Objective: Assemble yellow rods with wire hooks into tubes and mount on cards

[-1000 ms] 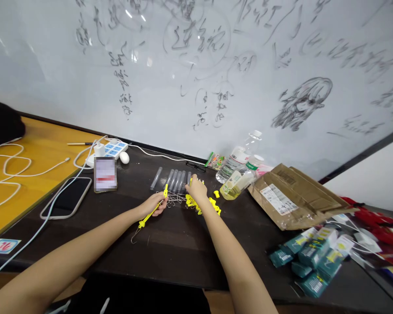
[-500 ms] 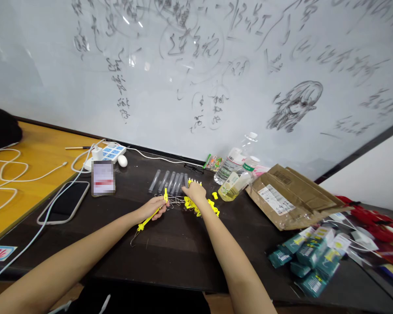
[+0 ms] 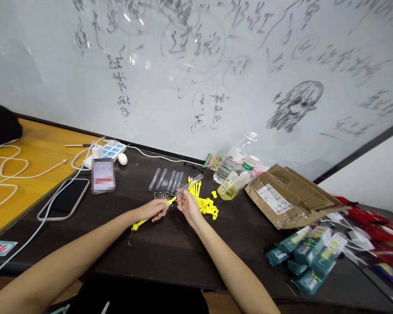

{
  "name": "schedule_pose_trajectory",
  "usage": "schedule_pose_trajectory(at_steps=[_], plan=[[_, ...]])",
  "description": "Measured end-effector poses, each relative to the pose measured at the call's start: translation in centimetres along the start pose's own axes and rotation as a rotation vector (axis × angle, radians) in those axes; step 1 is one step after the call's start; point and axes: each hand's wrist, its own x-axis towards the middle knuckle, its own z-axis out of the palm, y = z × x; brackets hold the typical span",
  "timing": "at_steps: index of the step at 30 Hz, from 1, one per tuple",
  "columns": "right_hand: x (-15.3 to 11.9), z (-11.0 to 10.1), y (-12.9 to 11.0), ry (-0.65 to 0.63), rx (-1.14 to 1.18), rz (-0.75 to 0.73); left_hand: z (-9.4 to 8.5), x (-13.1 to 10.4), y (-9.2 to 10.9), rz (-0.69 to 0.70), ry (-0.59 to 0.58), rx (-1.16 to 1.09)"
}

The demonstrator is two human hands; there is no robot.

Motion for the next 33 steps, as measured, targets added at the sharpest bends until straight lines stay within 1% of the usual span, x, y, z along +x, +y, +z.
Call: schedule_pose_trajectory(at_steps=[4, 11, 14, 18, 22, 25, 28, 33], plan=[[0.0, -0.2, -0.1, -0.015, -0.068, -0.027, -0.1, 0.0, -0.3, 0.006, -0.006, 0.004], [0.0, -1.0, 1.0, -0.163, -0.301, -0.08, -0.3, 0.0, -0.7, -0.037, -0.039, 0.057], [0.0, -1.1, 1.2, -0.18, -0.375, -0.103, -0.2, -0.1, -0.5, -0.048, -0.004, 0.055], [-0.1, -1.1, 1.3, -0.204, -0.395, -0.087, 0.1, -0.2, -0.1, -0.09, 0.056, 0.017], [-0.3, -1.1, 1.4, -0.245, -0.467, -0.083, 0.2, -0.6, 0.5, -0.115, 0.067, -0.018], [-0.4, -1.0, 1.4, -0.242, -0.521, -0.093, 0.4, -0.8, 0.8, -0.092, 0.081, -0.056], [-0.5, -0.8, 1.4, -0.249, -0.535, -0.1, 0.3, -0.6, 0.4, -0.041, 0.098, -0.065], [-0.5, -0.6, 1.1, -0.221, -0.444, -0.1, 0.0, -0.2, -0.5, 0.026, 0.057, -0.044]])
